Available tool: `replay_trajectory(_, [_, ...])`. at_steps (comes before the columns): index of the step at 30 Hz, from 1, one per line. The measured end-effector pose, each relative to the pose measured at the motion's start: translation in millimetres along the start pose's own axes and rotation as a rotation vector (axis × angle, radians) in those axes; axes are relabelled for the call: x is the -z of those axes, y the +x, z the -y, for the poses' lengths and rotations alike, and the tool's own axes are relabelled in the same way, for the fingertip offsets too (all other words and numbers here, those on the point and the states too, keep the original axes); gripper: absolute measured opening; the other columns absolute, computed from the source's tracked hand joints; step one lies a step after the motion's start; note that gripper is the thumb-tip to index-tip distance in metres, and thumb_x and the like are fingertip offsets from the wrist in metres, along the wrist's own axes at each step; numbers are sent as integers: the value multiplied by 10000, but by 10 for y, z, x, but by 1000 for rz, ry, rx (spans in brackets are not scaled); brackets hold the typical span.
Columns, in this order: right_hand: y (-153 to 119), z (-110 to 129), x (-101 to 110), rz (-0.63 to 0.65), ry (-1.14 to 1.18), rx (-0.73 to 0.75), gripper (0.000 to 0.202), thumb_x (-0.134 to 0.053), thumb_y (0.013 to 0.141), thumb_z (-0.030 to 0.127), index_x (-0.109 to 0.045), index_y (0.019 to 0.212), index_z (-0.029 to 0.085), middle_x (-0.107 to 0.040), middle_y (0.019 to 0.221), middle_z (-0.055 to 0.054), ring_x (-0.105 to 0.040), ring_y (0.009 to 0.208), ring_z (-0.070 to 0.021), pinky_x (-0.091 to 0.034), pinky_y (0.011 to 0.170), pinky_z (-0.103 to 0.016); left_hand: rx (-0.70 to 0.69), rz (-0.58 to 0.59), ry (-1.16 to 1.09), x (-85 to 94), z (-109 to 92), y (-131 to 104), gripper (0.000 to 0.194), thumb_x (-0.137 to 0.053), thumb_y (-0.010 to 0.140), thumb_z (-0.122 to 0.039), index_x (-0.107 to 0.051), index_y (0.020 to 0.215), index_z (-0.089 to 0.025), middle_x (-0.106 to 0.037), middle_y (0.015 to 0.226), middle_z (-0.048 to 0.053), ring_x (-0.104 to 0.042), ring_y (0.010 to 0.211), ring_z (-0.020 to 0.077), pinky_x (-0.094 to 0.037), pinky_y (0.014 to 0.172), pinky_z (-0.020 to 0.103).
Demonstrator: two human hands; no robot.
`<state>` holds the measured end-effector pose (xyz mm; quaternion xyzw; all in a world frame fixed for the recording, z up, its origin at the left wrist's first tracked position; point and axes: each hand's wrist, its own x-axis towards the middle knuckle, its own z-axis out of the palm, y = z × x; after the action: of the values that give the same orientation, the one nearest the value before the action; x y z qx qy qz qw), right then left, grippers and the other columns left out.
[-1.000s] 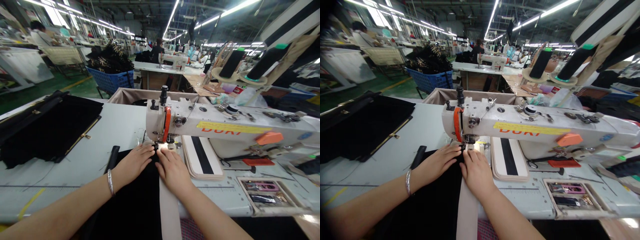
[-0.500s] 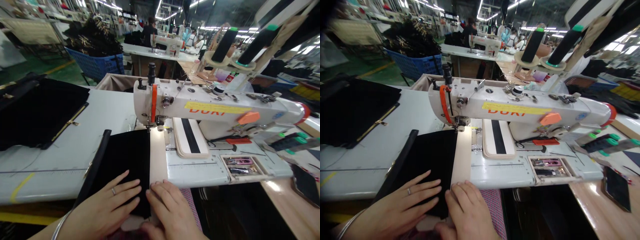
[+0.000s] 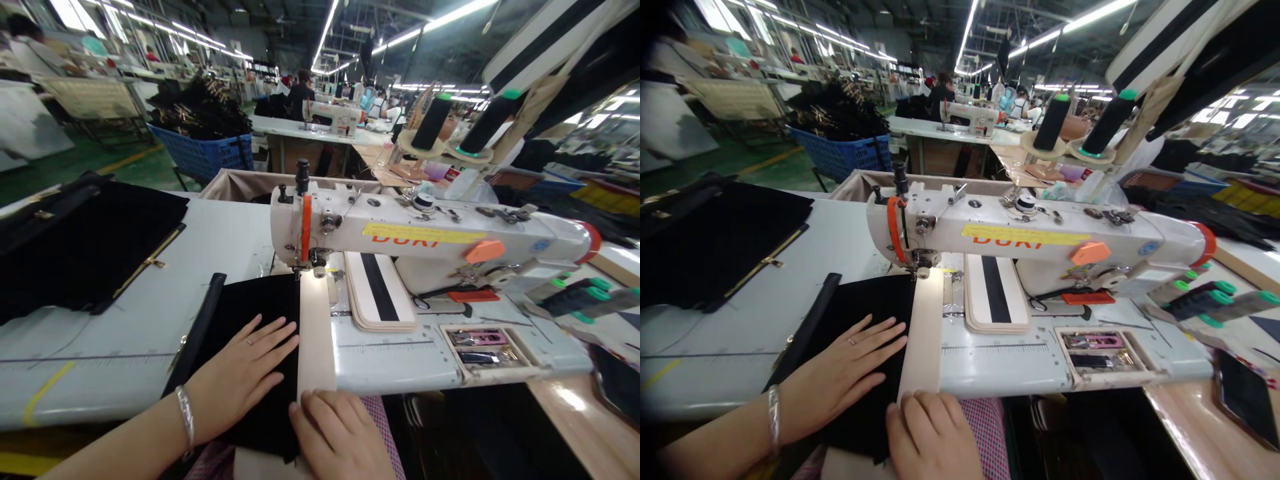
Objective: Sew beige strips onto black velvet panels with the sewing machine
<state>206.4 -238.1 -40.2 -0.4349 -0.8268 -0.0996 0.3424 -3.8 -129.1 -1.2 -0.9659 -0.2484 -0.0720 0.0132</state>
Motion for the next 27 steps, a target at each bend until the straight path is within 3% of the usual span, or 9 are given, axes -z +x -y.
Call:
replay_trajectory(3, [52,-17,-7,-22,8,-4,355,-326,1029,185,-674,1087,154,-700,994,-47,-593,891,-194,-435,708,-337,1,0,-4,-31,66,40,535,-512,985,-306,-367,1496,-240,-408,1537,54,-350,1432,228,-257,1195,489])
replay_trajectory(8, [133,-76,1,-15,69,-4,467,-292,1048,385,-674,1104,122,-703,982,-67,-588,862,-206,-420,678,-350,25,-6,0,-20,140,106,525,-517,978,-276,-384,1485,-243,-420,1530,57,-362,1426,237,-266,1184,505])
replay_trajectory(12, [219,-127,48,85,78,-24,313,-435,954,235,-664,1134,119,-697,1003,-74,-588,850,-211,-415,668,-348,43,4,3,-71,241,211,519,-511,979,-263,-387,1483,-245,-416,1532,59,-366,1423,243,-282,1173,527])
replay_trajectory(17, [313,-201,54,126,65,-30,339,-456,884,158,-653,1156,116,-695,995,-71,-590,823,-217,-412,653,-351,50,-22,-5,-118,342,311,497,-512,972,-212,-425,1461,-214,-437,1515,92,-389,1409,253,-298,1169,528])
replay_trajectory(23, [369,-279,0,173,71,-70,333,-503,900,160,-630,1206,137,-691,1050,-65,-592,865,-227,-428,705,-354,-75,-78,-70,-19,109,93,353,-495,969,-156,-587,1310,-161,-631,1309,76,-460,1347,216,-310,1193,449])
replay_trajectory(27, [413,-315,-17,218,105,-113,339,-552,912,190,-613,1244,165,-684,1092,-61,-592,890,-231,-444,763,-363,-97,-184,-195,-57,27,-80,380,-420,930,-26,-633,1213,-163,-658,1271,55,-515,1292,167,-310,1202,390])
